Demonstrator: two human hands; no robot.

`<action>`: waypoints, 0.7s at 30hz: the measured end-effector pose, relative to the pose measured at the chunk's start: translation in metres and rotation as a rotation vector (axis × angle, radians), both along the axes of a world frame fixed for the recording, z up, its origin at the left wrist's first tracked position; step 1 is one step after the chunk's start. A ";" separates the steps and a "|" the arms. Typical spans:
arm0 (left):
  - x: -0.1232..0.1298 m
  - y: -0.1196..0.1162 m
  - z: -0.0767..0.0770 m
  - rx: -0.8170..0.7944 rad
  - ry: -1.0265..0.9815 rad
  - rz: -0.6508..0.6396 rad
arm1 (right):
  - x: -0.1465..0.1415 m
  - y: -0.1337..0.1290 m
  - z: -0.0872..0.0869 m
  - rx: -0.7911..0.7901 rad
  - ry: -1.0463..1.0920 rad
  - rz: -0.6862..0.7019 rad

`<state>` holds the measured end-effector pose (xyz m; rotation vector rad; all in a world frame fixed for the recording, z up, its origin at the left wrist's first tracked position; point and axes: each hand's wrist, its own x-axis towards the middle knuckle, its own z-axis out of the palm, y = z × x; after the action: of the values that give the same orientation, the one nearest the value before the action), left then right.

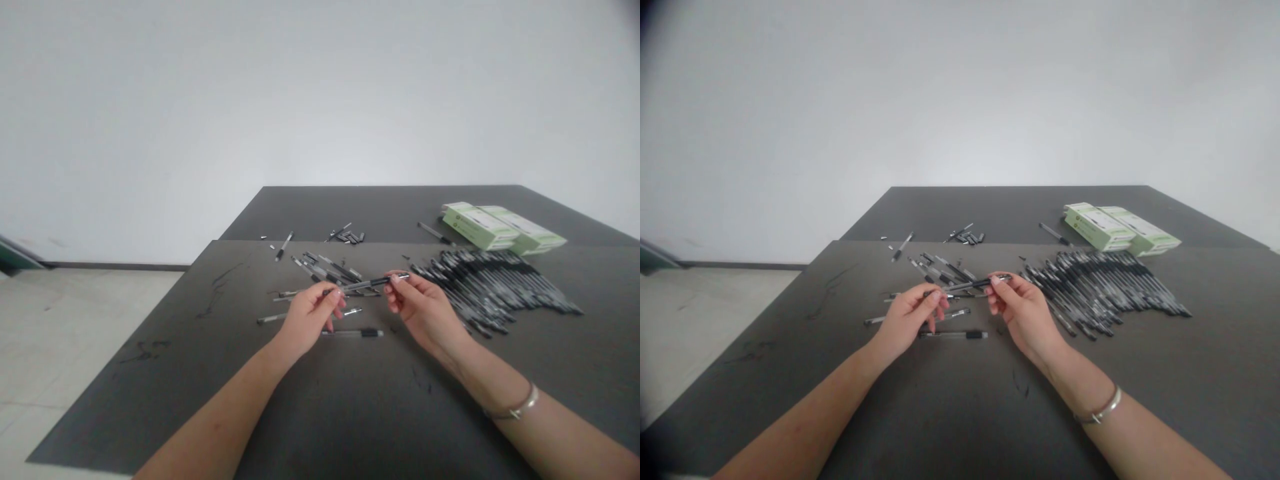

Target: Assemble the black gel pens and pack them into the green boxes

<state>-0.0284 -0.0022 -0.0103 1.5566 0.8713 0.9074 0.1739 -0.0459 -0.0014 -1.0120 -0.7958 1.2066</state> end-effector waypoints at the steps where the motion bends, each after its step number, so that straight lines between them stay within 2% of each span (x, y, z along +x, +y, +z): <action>1: 0.000 -0.001 -0.001 0.072 0.088 -0.033 | 0.003 0.001 0.002 0.012 -0.004 -0.005; 3: -0.001 -0.003 -0.001 0.259 0.276 -0.092 | 0.013 0.003 0.008 0.059 -0.051 -0.052; 5: -0.003 -0.005 0.001 0.440 0.465 -0.151 | 0.029 0.005 0.013 0.118 -0.145 -0.170; 8: -0.006 -0.007 0.004 0.563 0.695 -0.266 | 0.057 0.007 0.018 0.110 -0.380 -0.303; 12: -0.007 -0.007 0.006 0.643 0.814 -0.336 | 0.084 0.011 0.014 -0.050 -0.819 -0.181; 16: -0.008 -0.005 0.004 0.691 0.825 -0.318 | 0.092 0.015 0.002 -0.089 -1.360 -0.090; 18: -0.009 -0.003 0.002 0.713 0.827 -0.292 | 0.092 0.015 -0.004 -0.096 -1.507 -0.042; 21: -0.010 0.000 0.000 0.729 0.834 -0.257 | 0.093 0.015 -0.009 -0.111 -1.611 -0.005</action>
<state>-0.0389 -0.0024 -0.0104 2.7110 0.9026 0.3602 0.2668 -0.0306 -0.0103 -2.0460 -1.9112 0.1755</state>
